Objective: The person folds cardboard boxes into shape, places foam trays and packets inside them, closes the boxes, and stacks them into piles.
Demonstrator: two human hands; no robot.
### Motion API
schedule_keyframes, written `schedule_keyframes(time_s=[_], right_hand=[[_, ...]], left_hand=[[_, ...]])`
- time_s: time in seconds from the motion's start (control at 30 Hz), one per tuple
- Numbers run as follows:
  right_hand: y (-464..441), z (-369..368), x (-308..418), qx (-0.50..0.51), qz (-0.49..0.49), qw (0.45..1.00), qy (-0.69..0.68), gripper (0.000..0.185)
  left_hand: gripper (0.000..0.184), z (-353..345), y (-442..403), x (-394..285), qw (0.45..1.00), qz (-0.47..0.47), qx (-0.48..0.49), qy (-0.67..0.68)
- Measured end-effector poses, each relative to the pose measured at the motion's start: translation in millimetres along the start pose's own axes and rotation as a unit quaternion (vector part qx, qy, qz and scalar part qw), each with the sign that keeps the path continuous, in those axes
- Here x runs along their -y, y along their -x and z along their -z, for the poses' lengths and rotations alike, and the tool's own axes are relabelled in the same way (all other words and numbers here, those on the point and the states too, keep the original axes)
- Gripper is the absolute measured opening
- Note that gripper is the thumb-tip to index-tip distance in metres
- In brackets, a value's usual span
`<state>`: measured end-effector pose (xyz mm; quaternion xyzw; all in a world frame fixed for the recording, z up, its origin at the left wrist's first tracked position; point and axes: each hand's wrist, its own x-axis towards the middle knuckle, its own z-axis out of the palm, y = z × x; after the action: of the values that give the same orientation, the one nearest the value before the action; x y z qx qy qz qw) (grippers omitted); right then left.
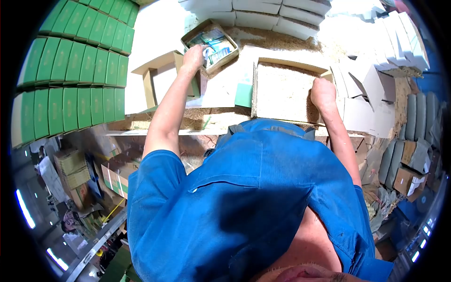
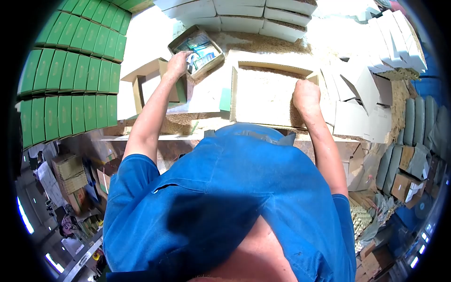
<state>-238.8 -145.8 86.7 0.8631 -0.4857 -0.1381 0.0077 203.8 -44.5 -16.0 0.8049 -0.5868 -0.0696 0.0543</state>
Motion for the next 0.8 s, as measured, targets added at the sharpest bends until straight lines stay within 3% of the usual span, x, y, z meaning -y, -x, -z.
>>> schedule_keyframes(time_s=[0.03, 0.17, 0.2, 0.3, 0.33, 0.5, 0.53, 0.8], right_hand=[[-0.5, 3.2, 3.2, 0.050, 0.006, 0.998, 0.042, 0.012], [-0.3, -4.5, 1.3, 0.038, 0.025, 0.998, 0.045, 0.011], [2.6, -1.5, 1.8, 0.042, 0.027, 0.998, 0.046, 0.011], [14.8, 11.8, 2.1, 0.048, -0.022, 0.998, -0.020, 0.012], [21.1, 13.4, 2.2, 0.015, -0.037, 0.998, -0.054, 0.015], [45.4, 27.9, 1.6, -0.062, -0.093, 0.978, -0.177, 0.028], [45.5, 30.3, 0.1, -0.037, -0.114, 0.974, -0.193, 0.030], [51.2, 23.8, 2.5, -0.083, -0.075, 0.948, -0.299, 0.025]], left_hand=[[0.052, -0.3, -1.2, 0.2, 0.998, -0.004, 0.061, -0.025], [0.055, -18.9, -5.6, 13.9, 0.995, -0.049, 0.032, -0.085], [0.048, -18.0, -3.9, 12.7, 0.997, -0.034, 0.014, -0.067], [0.037, -21.0, -9.6, 21.2, 0.998, -0.029, -0.013, -0.049], [0.026, -21.4, -11.8, 21.1, 0.997, -0.031, -0.027, -0.062], [0.020, -17.3, -9.1, 23.5, 0.989, -0.078, -0.088, -0.085], [0.019, -18.3, -10.1, 25.8, 0.987, -0.096, -0.093, -0.090], [0.009, -3.8, -10.4, 12.4, 0.998, -0.025, -0.026, -0.056]])
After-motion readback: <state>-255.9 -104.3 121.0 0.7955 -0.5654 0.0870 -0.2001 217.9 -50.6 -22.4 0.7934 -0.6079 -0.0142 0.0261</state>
